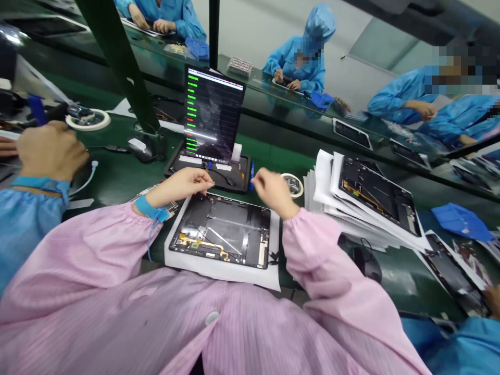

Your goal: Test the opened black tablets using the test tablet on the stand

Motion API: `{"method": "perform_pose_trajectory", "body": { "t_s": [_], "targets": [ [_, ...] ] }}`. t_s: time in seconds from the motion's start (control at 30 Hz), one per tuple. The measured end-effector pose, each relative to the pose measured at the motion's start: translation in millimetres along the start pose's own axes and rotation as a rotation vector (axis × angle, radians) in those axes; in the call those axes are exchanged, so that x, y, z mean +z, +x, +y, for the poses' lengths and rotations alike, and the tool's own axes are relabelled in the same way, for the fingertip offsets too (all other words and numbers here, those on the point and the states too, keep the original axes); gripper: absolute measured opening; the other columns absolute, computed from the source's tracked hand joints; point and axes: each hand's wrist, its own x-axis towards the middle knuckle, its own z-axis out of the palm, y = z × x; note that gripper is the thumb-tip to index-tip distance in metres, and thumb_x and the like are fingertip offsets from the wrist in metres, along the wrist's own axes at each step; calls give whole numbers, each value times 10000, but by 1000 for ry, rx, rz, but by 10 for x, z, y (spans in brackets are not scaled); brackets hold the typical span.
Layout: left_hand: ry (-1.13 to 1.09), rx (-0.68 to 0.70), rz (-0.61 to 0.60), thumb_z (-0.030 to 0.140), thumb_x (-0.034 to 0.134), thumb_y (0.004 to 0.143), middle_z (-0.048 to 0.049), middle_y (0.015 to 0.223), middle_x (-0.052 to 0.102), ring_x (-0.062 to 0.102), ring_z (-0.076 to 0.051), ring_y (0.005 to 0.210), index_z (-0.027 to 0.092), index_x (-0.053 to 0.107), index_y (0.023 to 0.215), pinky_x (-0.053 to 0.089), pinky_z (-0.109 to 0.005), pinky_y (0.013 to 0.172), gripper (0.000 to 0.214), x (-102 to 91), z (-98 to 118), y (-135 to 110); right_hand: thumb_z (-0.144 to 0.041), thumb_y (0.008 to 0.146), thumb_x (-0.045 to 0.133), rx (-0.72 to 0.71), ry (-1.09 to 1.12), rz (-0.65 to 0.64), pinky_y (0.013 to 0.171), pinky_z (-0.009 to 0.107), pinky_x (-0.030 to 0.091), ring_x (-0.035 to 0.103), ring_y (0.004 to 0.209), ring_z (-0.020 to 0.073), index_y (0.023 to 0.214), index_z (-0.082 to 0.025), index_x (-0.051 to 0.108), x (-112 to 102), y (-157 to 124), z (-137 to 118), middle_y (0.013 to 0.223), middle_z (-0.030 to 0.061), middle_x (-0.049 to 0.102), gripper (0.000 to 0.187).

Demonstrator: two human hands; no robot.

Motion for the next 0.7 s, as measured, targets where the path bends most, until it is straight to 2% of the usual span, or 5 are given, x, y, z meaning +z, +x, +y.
{"method": "perform_pose_trajectory", "body": {
  "t_s": [0.23, 0.43, 0.53, 0.63, 0.7],
  "targets": [
    [-11, 17, 162, 382, 588, 785, -39, 665, 662, 599, -144, 623, 130, 637, 837, 428, -247, 604, 262, -16, -4, 2, -392, 767, 681, 120, 304, -262, 576, 261, 364, 478, 582, 131, 653, -201, 544, 453, -294, -198, 625, -24, 527, 261],
    [-165, -12, 465, 386, 600, 768, -39, 691, 653, 572, -126, 597, 129, 625, 868, 416, -222, 552, 277, -126, -39, 13, -336, 883, 557, -1, 371, -152, 654, 292, 404, 526, 684, 156, 786, -217, 528, 187, -418, -303, 749, 4, 576, 156],
    [-267, -14, 628, 380, 596, 762, -38, 727, 653, 564, -118, 587, 132, 613, 905, 431, -220, 552, 287, -187, -35, 10, -376, 886, 566, -39, 490, 197, 665, 289, 432, 543, 712, 156, 844, -223, 531, -90, -333, -125, 791, 8, 572, 162],
    [-259, 6, 621, 352, 578, 763, -49, 762, 666, 610, -144, 662, 136, 614, 896, 462, -233, 591, 256, -156, -18, 16, -373, 877, 577, 99, 489, 679, 728, 285, 458, 550, 765, 147, 888, -205, 530, -367, 85, 263, 832, 7, 564, 174],
    [-192, 24, 585, 343, 567, 771, -63, 791, 680, 635, -161, 717, 140, 619, 878, 484, -251, 641, 236, -95, -21, 32, -357, 905, 534, 223, 431, 814, 779, 301, 471, 550, 786, 142, 907, -178, 539, -516, 458, 523, 853, 17, 571, 179]
  ]
}}
